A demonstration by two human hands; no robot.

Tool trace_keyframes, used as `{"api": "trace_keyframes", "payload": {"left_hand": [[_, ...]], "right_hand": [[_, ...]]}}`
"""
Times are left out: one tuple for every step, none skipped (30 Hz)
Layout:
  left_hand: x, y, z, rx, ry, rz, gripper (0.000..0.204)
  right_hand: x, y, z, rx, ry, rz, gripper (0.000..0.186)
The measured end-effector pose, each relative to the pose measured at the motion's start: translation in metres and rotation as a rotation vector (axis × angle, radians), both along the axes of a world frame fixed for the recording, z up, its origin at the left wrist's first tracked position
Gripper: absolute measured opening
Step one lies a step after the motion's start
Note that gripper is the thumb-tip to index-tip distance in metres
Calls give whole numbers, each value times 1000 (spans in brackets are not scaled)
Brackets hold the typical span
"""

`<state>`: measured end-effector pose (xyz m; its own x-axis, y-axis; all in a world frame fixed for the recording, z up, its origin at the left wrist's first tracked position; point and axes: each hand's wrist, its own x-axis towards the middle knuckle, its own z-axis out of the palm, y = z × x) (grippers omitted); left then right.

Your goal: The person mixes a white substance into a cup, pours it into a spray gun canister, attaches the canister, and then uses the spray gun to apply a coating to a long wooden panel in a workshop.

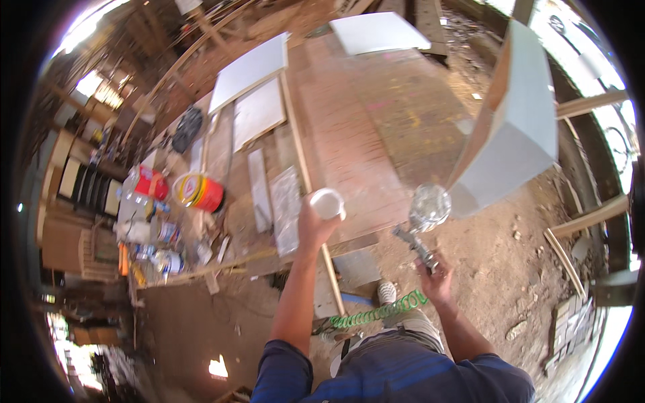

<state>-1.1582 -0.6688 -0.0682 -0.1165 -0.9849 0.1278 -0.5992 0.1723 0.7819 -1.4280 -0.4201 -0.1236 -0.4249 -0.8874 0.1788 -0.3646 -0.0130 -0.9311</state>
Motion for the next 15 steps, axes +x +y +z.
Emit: {"api": "trace_keyframes", "payload": {"left_hand": [[0, -2, -9, 14, 42, -13, 81], [2, -3, -13, 29, 71, -18, 80], [3, -4, -14, 33, 46, -17, 80], [3, -4, -15, 37, 22, -12, 80], [5, -4, -13, 38, -13, 0, 80], [4, -4, -13, 21, -10, -30, 80], [3, -5, -14, 4, -6, -57, 81], [4, -6, -14, -17, -3, -79, 81], [6, -7, -14, 8, -53, -80, 90], [9, -5, -15, 23, -105, -58, 93], [7, -3, -11, 36, -152, -39, 97], [4, -1, -7, 49, -199, -20, 100], [1, 0, -3, 57, -207, -22, 103], [0, 2, 0, 67, -218, -20, 106], [0, 3, 3, 77, -228, -19, 109]], "right_hand": [[0, 6, 5, 12, 15, -15, 23], [6, 6, 18, 24, 18, -22, 27], [8, 6, 27, 48, 38, -25, 28], [9, 6, 36, 73, 57, -25, 29], [12, 6, 42, 95, 67, -17, 29], [11, 5, 45, 66, 78, -7, 30], [10, 3, 49, 38, 91, 6, 31], [10, 0, 52, 5, 103, 23, 32], [12, -3, 56, 1, 109, 25, 33], [16, -5, 61, -4, 76, 21, 33], [19, -8, 65, -10, 47, 13, 33], [20, -9, 67, -17, 19, 6, 33], [19, -12, 63, -60, 63, 9, 32], [20, -14, 61, -57, 50, 15, 33], [21, -15, 60, -54, 37, 20, 33]]}}
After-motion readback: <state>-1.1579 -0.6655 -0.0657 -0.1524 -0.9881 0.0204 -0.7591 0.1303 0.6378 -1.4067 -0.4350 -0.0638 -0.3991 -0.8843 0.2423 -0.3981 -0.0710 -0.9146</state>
